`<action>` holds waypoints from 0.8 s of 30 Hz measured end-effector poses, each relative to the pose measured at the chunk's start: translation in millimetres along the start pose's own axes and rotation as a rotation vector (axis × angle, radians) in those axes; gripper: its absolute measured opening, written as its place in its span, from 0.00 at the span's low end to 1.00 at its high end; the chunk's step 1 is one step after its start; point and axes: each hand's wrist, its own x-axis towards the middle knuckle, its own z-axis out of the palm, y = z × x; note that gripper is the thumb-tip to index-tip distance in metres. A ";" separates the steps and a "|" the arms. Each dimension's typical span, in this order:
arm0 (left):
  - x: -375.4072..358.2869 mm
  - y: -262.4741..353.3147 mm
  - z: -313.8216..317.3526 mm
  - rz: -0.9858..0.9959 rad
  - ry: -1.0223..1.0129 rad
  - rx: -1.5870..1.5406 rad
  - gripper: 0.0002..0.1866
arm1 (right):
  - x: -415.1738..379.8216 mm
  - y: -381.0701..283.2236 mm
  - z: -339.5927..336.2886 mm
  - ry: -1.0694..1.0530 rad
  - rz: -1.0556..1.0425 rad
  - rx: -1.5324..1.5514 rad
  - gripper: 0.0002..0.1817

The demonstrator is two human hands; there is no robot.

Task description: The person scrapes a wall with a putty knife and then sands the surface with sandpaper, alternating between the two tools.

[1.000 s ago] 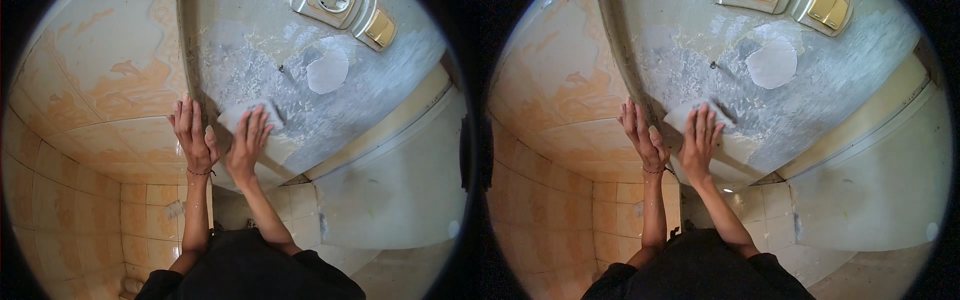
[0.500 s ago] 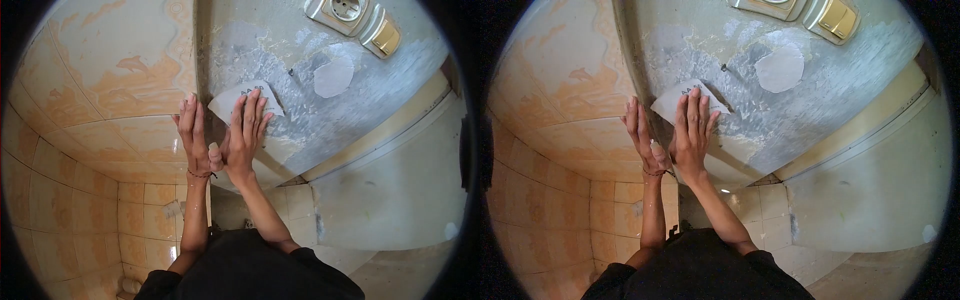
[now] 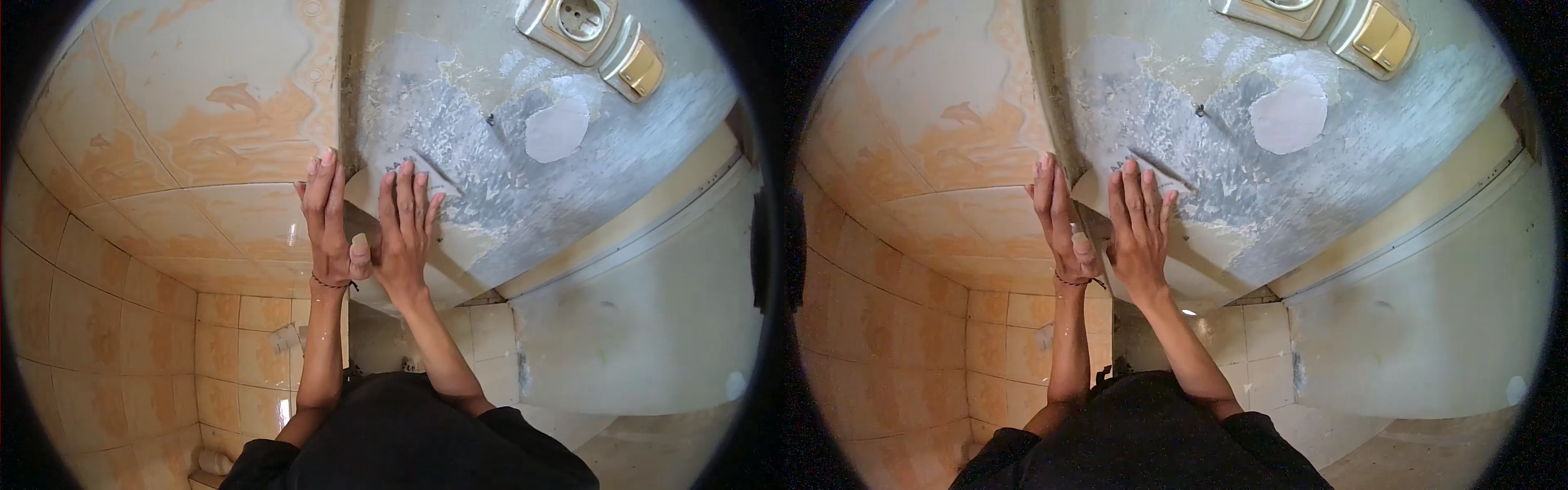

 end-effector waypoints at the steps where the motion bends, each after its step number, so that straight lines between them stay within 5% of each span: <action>1: -0.9 1.7 -0.9 -0.013 -0.013 0.004 0.50 | 10.1 -3.1 -7.1 0.011 -0.004 0.003 0.31; 24: 0.3 4.4 3.3 -0.018 0.015 0.003 0.48 | 100.0 -37.5 -44.4 0.132 -0.080 0.007 0.32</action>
